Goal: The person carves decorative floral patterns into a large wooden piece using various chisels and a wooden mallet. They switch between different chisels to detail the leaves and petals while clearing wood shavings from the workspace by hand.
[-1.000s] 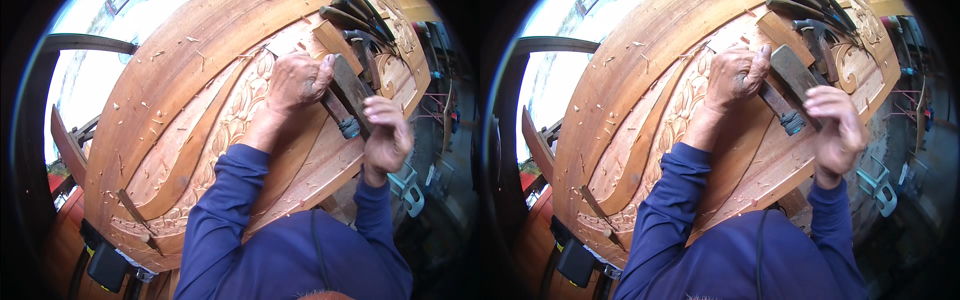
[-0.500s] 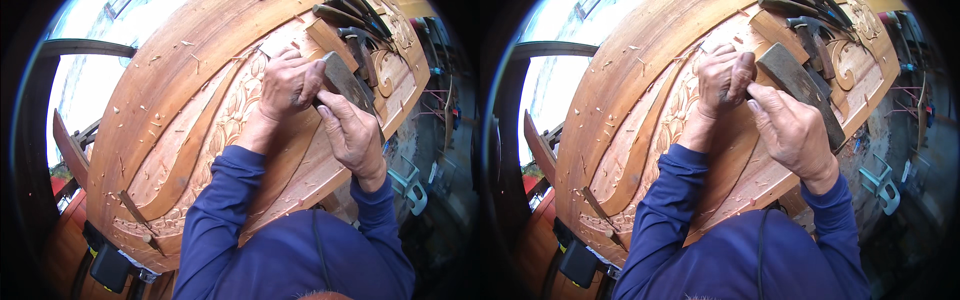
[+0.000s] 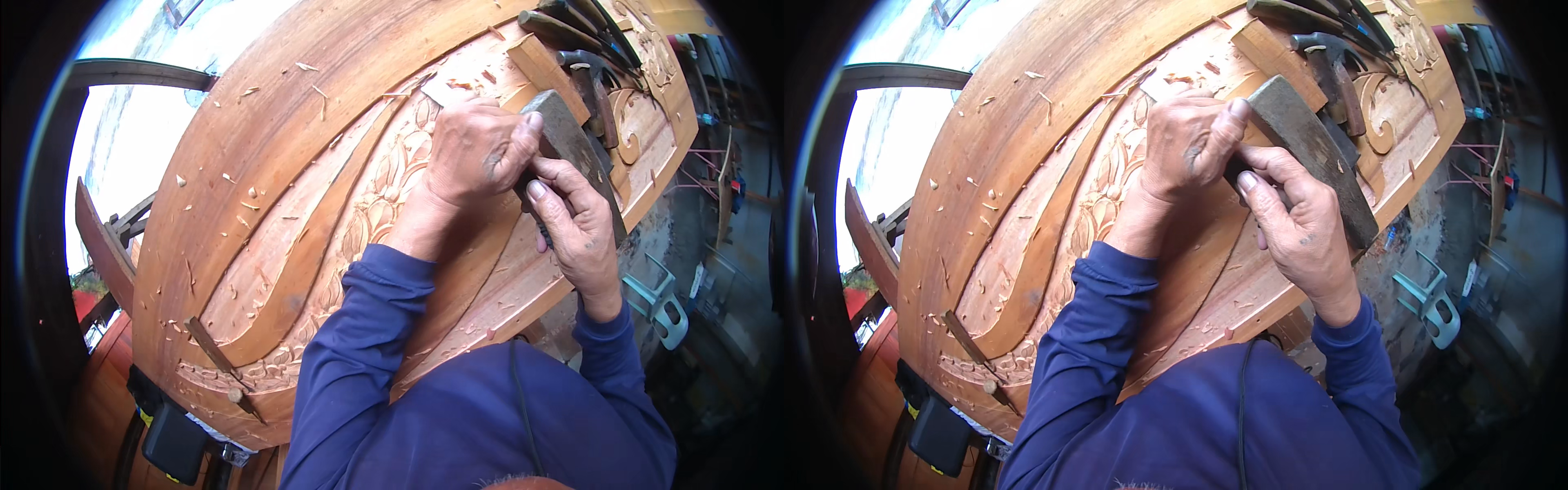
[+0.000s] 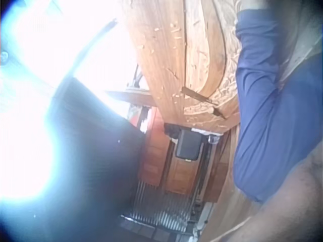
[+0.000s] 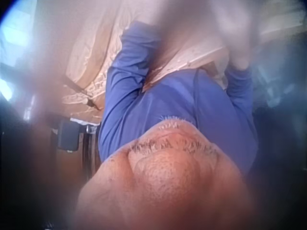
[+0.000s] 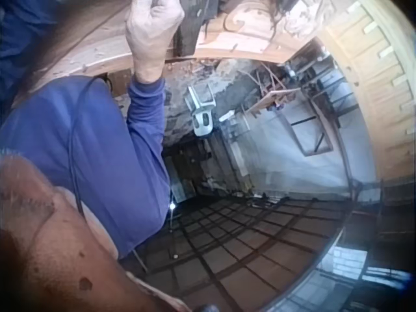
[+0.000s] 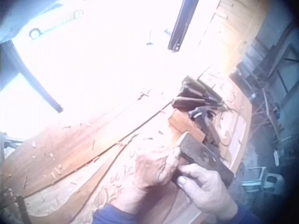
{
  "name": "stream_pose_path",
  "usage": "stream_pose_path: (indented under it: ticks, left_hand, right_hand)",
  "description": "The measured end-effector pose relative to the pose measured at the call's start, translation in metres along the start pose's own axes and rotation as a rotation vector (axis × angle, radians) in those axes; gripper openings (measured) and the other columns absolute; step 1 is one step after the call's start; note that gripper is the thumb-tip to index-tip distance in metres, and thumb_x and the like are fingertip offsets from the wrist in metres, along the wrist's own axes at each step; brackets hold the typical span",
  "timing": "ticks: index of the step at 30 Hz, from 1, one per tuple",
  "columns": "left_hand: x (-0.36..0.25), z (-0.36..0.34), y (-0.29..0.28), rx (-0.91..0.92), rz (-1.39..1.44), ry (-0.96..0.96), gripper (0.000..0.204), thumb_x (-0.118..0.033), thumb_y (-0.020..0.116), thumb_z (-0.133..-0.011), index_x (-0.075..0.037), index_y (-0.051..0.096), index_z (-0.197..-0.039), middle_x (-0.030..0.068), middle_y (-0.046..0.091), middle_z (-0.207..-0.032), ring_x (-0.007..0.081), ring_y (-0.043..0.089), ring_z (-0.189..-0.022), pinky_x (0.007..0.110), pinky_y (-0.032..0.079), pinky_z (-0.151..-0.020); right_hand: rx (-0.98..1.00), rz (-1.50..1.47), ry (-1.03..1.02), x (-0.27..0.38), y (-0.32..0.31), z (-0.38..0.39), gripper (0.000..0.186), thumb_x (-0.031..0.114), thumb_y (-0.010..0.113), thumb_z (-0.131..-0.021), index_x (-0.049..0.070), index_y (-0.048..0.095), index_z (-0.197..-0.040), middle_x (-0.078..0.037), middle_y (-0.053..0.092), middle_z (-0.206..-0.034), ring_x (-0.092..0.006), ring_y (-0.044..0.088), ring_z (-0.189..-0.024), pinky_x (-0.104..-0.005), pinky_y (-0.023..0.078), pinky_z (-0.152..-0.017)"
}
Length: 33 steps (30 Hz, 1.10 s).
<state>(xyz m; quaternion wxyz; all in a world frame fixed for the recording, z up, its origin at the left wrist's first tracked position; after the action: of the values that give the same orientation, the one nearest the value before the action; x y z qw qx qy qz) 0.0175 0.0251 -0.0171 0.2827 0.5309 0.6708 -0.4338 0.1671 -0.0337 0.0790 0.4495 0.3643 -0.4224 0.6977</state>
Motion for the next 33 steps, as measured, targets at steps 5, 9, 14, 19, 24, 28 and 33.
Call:
stream_pose_path:
  ticks: [5, 9, 14, 19, 24, 28, 33]
  left_hand:
    - [0.002, -0.002, 0.007, -0.072, 0.009, -0.062, 0.052, -0.031, 0.053, -0.105, -0.012, 0.065, -0.058, 0.0120, 0.059, -0.054, 0.0320, 0.058, -0.050, 0.043, 0.046, -0.050]
    - [-0.001, -0.006, 0.009, -0.085, -0.046, -0.071, 0.052, -0.032, 0.053, -0.106, -0.012, 0.067, -0.059, 0.0122, 0.059, -0.052, 0.0309, 0.059, -0.048, 0.043, 0.045, -0.048]
    - [0.006, 0.001, 0.007, -0.134, -0.089, -0.055, 0.052, -0.029, 0.055, -0.105, -0.013, 0.065, -0.057, 0.0111, 0.056, -0.050, 0.0290, 0.058, -0.046, 0.042, 0.043, -0.047]
    - [0.003, -0.006, 0.016, -0.173, -0.087, 0.004, 0.053, -0.026, 0.057, -0.103, -0.012, 0.058, -0.052, 0.0095, 0.051, -0.046, 0.0276, 0.054, -0.043, 0.040, 0.041, -0.045]
    - [0.008, -0.001, 0.007, -0.181, -0.068, -0.004, 0.052, -0.024, 0.058, -0.102, -0.012, 0.056, -0.051, 0.0093, 0.050, -0.046, 0.0270, 0.052, -0.042, 0.040, 0.039, -0.045]
    - [0.007, -0.001, 0.005, -0.166, -0.027, -0.013, 0.049, -0.021, 0.057, -0.101, -0.011, 0.056, -0.053, 0.0089, 0.051, -0.048, 0.0273, 0.052, -0.043, 0.040, 0.040, -0.046]
    - [-0.013, 0.010, -0.029, -0.332, -0.104, 0.259, 0.034, -0.025, 0.055, -0.096, -0.010, 0.057, -0.066, 0.0058, 0.054, -0.060, 0.0251, 0.052, -0.055, 0.040, 0.046, -0.067]
  right_hand:
    - [0.043, -0.009, 0.014, 0.007, -0.004, -0.010, 0.024, 0.008, 0.060, -0.103, -0.002, 0.068, -0.124, 0.001, 0.063, -0.081, -0.0002, 0.047, -0.057, -0.0176, 0.038, -0.048]
    - [0.086, -0.027, 0.058, 0.001, -0.016, -0.018, 0.023, 0.009, 0.060, -0.104, -0.002, 0.069, -0.122, -0.003, 0.067, -0.087, -0.0031, 0.053, -0.063, -0.0189, 0.044, -0.054]
    - [-0.104, 0.333, -0.562, 0.007, -0.032, -0.004, 0.032, 0.019, 0.051, -0.108, -0.006, 0.071, -0.111, -0.021, 0.071, -0.112, -0.0248, 0.068, -0.099, -0.0343, 0.055, -0.087]
    - [-0.111, 0.110, -0.900, -0.008, -0.044, -0.019, 0.056, 0.034, 0.037, -0.109, -0.010, 0.070, -0.099, -0.025, 0.072, -0.106, -0.0341, 0.070, -0.100, -0.0438, 0.055, -0.092]
    - [-0.126, -0.057, -0.664, -0.011, -0.005, -0.029, 0.052, 0.028, 0.040, -0.103, -0.010, 0.071, -0.085, -0.022, 0.073, -0.096, -0.0299, 0.069, -0.094, -0.0390, 0.056, -0.086]
    - [-0.083, 0.138, -0.267, 0.007, -0.007, -0.008, 0.030, 0.015, 0.060, -0.101, -0.004, 0.065, -0.123, -0.015, 0.071, -0.100, -0.0138, 0.065, -0.089, -0.0297, 0.055, -0.080]
    - [0.109, 0.627, -0.707, 0.020, -0.002, 0.001, 0.043, 0.007, 0.068, -0.095, 0.002, 0.060, -0.137, -0.016, 0.070, -0.099, -0.0218, 0.069, -0.072, -0.0353, 0.056, -0.057]
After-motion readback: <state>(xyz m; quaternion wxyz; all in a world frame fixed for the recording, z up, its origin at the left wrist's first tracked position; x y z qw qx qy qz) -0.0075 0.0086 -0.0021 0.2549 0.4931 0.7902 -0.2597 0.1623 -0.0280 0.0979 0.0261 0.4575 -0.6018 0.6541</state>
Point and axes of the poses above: each hand's wrist, its own z-axis away from the middle knuckle, its own y-axis out of the palm, x = y × z, the point moved 1 cm from there along -z, towards the middle knuckle
